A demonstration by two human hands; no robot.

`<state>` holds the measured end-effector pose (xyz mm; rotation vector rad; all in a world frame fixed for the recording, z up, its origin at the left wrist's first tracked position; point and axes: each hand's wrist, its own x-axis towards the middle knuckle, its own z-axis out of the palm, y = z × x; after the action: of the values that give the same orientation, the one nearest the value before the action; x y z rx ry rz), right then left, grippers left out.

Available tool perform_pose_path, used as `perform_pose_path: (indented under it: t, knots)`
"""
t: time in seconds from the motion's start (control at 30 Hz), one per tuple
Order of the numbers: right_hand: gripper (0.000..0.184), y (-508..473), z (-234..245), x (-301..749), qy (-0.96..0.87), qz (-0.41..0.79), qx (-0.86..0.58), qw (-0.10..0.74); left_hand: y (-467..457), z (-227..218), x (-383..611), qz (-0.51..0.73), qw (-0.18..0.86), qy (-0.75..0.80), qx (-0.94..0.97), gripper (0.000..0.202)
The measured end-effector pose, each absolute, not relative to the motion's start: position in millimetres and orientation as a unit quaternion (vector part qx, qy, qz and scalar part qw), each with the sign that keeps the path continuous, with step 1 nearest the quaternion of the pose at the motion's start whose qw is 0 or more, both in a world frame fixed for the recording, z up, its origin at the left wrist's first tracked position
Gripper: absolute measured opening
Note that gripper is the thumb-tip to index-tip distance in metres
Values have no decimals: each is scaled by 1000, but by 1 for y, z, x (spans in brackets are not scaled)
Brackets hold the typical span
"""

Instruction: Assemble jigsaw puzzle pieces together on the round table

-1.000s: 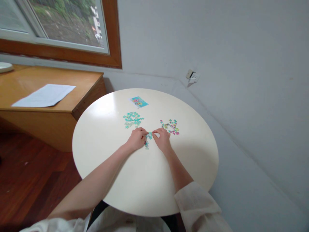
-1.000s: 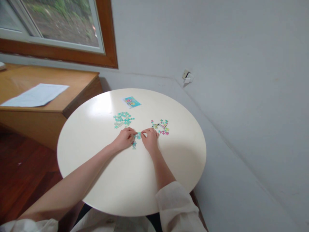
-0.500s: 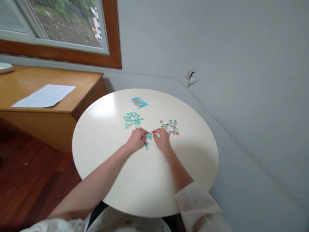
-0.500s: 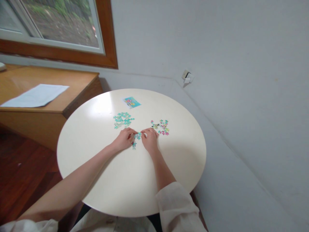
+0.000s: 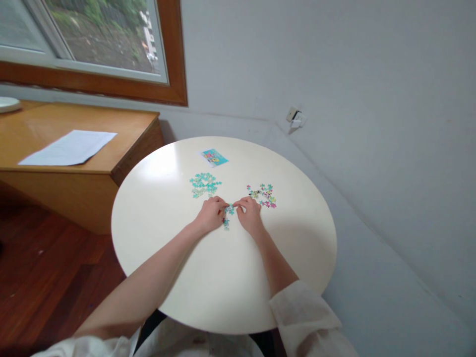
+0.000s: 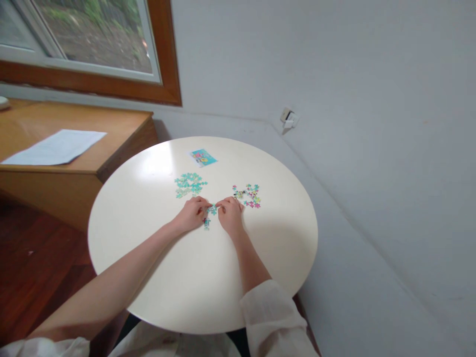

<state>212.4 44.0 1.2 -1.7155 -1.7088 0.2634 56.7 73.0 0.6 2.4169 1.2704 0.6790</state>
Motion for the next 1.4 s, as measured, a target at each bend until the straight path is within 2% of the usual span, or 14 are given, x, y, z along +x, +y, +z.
perform_pose_path:
  t: [1.4]
  knots:
    - [26,43,0,213,-669,108,-645,353,69,8,57,231,179,449,844,43]
